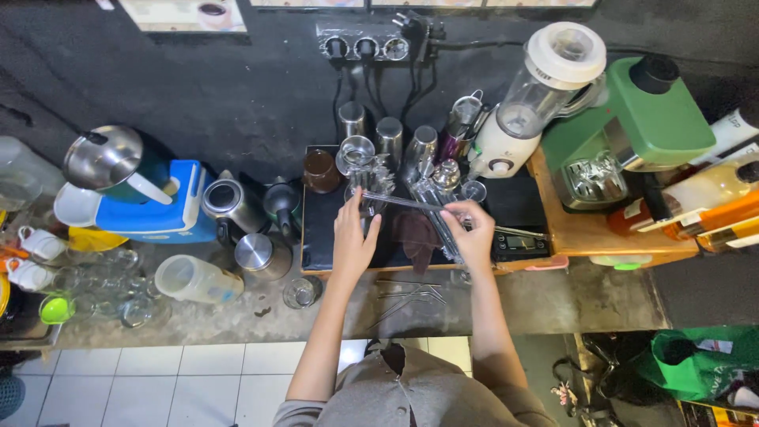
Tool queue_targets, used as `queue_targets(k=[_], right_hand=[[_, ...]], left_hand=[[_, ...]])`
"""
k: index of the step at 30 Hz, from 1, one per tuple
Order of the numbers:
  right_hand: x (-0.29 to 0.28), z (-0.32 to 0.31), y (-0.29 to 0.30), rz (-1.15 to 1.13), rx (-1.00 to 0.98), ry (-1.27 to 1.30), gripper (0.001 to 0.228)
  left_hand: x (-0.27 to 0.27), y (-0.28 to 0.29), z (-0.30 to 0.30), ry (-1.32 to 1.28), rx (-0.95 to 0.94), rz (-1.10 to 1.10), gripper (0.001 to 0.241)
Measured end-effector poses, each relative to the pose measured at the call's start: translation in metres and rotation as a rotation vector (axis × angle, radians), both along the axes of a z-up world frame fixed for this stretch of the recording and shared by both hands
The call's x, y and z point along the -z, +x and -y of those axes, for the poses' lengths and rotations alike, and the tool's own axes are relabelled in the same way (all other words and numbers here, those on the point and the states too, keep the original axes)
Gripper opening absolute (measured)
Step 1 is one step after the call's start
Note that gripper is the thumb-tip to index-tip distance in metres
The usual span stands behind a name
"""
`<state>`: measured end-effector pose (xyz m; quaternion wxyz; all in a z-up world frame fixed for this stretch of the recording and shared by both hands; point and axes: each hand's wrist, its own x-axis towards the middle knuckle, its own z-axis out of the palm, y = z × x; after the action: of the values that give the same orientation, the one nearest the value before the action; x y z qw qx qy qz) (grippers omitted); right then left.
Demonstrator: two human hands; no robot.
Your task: The person wipes several metal straws with a cloth and places them into a glass, then wipes a bundle of plastic straws and sets them back on the counter.
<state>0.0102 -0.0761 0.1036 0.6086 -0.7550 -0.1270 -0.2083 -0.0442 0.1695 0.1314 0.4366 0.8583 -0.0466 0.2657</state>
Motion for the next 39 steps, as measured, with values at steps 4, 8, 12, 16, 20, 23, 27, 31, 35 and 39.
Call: queue_targets(k=[4, 8, 12, 16, 20, 23, 27, 31, 35, 39], right_hand=[[-0.021, -0.01, -0.003, 0.022, -0.025, 0.115, 0.014], [-0.045, -0.043, 0.003, 0.038, -0.048, 0.083, 0.007], [-0.063, -0.08, 0.009, 0.02, 0.042, -0.183, 0.008], [-0.051, -0.12, 0.013, 0.117, 0.023, -0.477, 0.01], [-0.031, -0.13, 0.002, -0.003, -0.089, -0.451, 0.022], [-0.019, -0.123, -0.009, -0.091, -0.084, -0.299, 0.03], [0.005, -0.095, -0.017, -0.085, 0.027, -0.207, 0.03], [0.034, -0.048, -0.017, -0.089, 0.07, -0.218, 0.042], [0.063, 0.003, -0.018, -0.207, 0.229, -0.284, 0.044], [0.09, 0.054, -0.021, -0.27, 0.369, -0.259, 0.036]], left_hand=[[0.02, -0.001, -0.007, 0.211, -0.057, -0.031, 0.054], [0.025, -0.005, -0.007, 0.309, -0.122, -0.037, 0.049], [0.023, -0.008, -0.01, 0.324, -0.144, 0.004, 0.046], [0.019, -0.01, -0.006, 0.183, -0.102, 0.017, 0.052], [0.016, -0.013, 0.005, 0.03, -0.101, 0.098, 0.044], [0.02, -0.012, 0.018, -0.027, -0.125, 0.194, 0.031], [0.03, -0.007, 0.042, -0.044, -0.105, 0.311, 0.023], [0.035, 0.005, 0.076, 0.019, 0.056, 0.315, 0.016], [0.041, 0.017, 0.115, 0.047, 0.265, 0.256, 0.014], [0.06, 0.032, 0.152, 0.099, 0.405, 0.163, 0.018]])
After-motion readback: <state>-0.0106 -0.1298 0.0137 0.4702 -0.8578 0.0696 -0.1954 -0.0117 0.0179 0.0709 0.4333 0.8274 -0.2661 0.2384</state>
